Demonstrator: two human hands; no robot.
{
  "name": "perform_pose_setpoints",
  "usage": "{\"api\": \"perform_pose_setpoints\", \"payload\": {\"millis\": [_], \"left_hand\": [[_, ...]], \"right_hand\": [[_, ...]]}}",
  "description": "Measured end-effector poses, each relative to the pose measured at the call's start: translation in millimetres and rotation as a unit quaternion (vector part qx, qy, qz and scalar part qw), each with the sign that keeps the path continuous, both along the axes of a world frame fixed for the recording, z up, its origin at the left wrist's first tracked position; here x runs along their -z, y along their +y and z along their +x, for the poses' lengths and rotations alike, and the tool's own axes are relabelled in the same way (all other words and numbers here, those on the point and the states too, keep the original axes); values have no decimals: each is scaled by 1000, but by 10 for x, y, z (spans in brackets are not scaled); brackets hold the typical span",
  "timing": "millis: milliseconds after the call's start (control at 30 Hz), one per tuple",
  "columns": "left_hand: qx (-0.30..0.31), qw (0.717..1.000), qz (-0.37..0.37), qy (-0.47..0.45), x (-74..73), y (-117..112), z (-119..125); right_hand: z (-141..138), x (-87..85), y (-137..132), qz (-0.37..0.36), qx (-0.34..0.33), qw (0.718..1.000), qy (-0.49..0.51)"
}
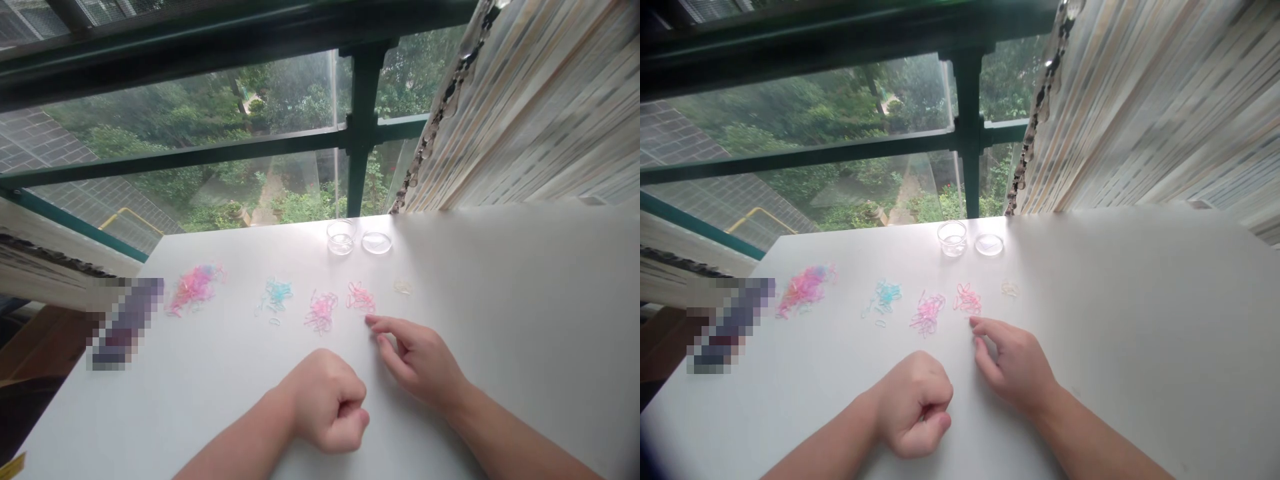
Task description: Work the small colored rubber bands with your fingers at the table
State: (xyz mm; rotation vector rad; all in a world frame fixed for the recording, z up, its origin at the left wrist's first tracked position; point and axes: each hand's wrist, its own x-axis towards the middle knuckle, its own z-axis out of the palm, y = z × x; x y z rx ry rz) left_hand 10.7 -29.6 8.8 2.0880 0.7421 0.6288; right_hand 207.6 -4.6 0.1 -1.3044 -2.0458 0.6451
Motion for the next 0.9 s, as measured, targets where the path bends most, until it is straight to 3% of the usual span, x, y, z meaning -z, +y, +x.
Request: {"api": "perform_pose_setpoints", "payload": {"millis": [167, 400, 567, 733, 833, 900], "left_hand": [[29, 996, -72, 43, 29, 27, -26], [39, 991, -114, 54, 85, 83, -46], [38, 992, -106, 52, 114, 139, -54], [41, 994, -52, 82, 125, 189, -32], [32, 995, -9, 93, 9, 201, -24], [11, 998, 49, 44, -220, 195, -50]], "right_hand": [[18, 38, -9, 17, -35, 999, 25], [2, 112, 21, 1, -37, 999, 1], [-7, 140, 34, -13, -51, 998, 20], [-48, 115, 62, -51, -51, 996, 43], [-77, 96, 80, -63, -50, 995, 56], [-95, 101, 101, -61, -51, 994, 68]]}}
